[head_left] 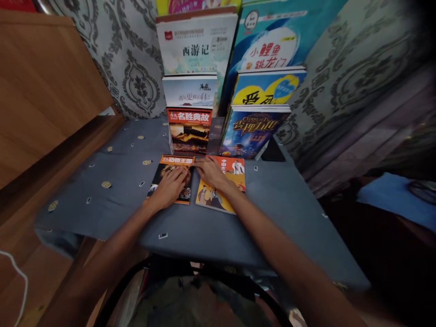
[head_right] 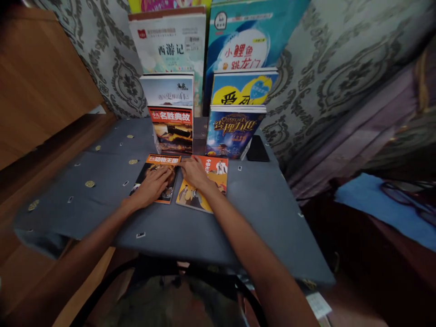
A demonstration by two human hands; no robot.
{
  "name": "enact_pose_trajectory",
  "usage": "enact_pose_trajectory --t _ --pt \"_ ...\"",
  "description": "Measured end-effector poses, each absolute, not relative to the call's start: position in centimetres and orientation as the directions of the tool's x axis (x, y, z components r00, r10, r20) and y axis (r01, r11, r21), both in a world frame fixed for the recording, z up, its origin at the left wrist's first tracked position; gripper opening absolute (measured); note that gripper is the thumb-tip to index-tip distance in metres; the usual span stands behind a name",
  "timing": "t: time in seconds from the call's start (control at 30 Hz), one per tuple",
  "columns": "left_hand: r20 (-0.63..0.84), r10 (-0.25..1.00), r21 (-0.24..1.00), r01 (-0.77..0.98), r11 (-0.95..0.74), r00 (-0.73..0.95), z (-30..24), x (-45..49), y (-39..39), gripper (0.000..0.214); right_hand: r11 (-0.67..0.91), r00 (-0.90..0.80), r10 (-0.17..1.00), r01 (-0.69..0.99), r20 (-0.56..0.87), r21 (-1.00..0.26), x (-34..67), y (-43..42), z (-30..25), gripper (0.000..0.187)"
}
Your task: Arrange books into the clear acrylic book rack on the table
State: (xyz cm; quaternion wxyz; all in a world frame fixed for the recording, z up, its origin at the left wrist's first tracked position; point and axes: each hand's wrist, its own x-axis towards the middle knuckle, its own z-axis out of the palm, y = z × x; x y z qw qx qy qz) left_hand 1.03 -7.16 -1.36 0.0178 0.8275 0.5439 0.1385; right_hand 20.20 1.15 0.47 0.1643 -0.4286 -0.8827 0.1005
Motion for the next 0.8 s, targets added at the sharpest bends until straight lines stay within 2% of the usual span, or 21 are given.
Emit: enact_pose_trajectory --t 0.13,0.3,0.5,0.8 --pt "0.185 0.924 0.147 0.920 -0.363 0.335 -1.3 1.8 -11.2 0.052 0.623 -0.587 0.781 0.713 0.213 -0.321 20.3 1.1 0.6 0.040" --pt "0.091 0.978 0.023 0.981 -0.192 0.189 0.5 4.9 -13.3 0.072 0.613 -0.580 0.789 0.715 0.205 -0.336 20.4 1.1 0.5 0.039" --pt "-0.062 0.996 -0.093 0.993 -0.067 0.062 3.6 7.5 -13.8 0.066 0.627 -0.590 0.778 0.705 0.216 -0.332 20.4 1.6 -0.1 0.038" --pt "-0.053 0.996 -0.158 0.985 -0.076 0.068 3.8 7.7 -14.0 0.051 0.642 -0.585 0.766 0.673 0.266 -0.368 20.5 2.1 -1.0 0.035"
